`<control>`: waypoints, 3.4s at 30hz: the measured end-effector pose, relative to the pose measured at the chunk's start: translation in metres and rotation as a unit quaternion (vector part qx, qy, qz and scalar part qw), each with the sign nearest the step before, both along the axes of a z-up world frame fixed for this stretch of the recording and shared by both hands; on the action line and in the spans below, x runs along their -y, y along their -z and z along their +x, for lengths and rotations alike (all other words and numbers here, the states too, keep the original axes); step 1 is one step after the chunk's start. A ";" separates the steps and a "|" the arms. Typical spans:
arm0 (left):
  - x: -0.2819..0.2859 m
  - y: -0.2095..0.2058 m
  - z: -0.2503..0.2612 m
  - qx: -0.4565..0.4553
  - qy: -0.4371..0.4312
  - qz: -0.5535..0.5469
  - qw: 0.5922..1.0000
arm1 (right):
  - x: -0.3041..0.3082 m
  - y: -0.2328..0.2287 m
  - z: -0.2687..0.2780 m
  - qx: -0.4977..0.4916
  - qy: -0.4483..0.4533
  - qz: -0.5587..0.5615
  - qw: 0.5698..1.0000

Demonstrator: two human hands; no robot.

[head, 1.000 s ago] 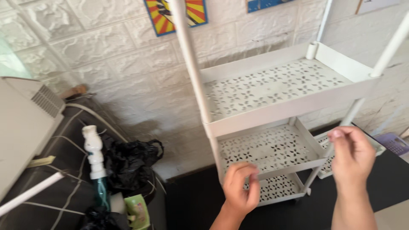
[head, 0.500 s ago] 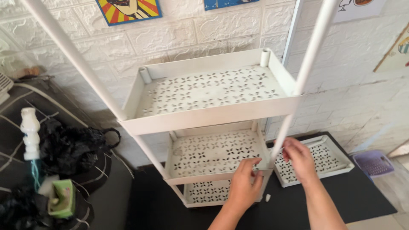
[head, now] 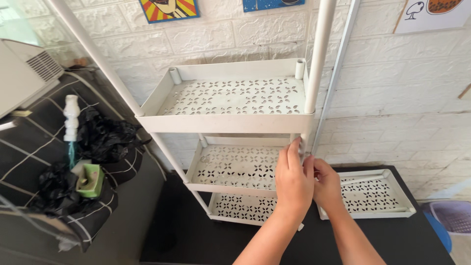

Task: The person assembles a white plastic shelving unit by inserting vertical poles into the corner sockets of perforated trays and stacking additional trays on top. The person secures each layer by aligning the poles and pressing the trays into place.

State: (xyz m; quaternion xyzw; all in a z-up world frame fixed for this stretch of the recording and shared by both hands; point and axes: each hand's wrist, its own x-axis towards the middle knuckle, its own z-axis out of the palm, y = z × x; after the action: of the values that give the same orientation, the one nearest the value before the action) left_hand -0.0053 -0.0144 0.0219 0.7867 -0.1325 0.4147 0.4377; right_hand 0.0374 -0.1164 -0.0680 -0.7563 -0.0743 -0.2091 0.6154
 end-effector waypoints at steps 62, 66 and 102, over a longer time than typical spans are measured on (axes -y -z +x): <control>-0.205 -0.034 -0.059 0.024 -0.187 -0.023 0.982 | -0.135 -0.193 -0.124 0.356 0.012 -0.260 0.898; -0.154 0.001 -0.061 0.074 -0.062 0.022 0.995 | -0.093 -0.169 -0.119 0.332 0.168 -0.150 0.916; -0.174 -0.011 -0.075 0.052 -0.069 0.026 0.996 | -0.126 -0.114 -0.120 0.222 -0.107 -0.036 0.968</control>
State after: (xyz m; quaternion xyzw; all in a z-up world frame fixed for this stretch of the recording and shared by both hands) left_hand -0.0806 0.1595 0.0332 0.7826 -0.1110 0.4808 0.3796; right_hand -0.0821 0.0099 0.0456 -0.7001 -0.2975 -0.3020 0.5747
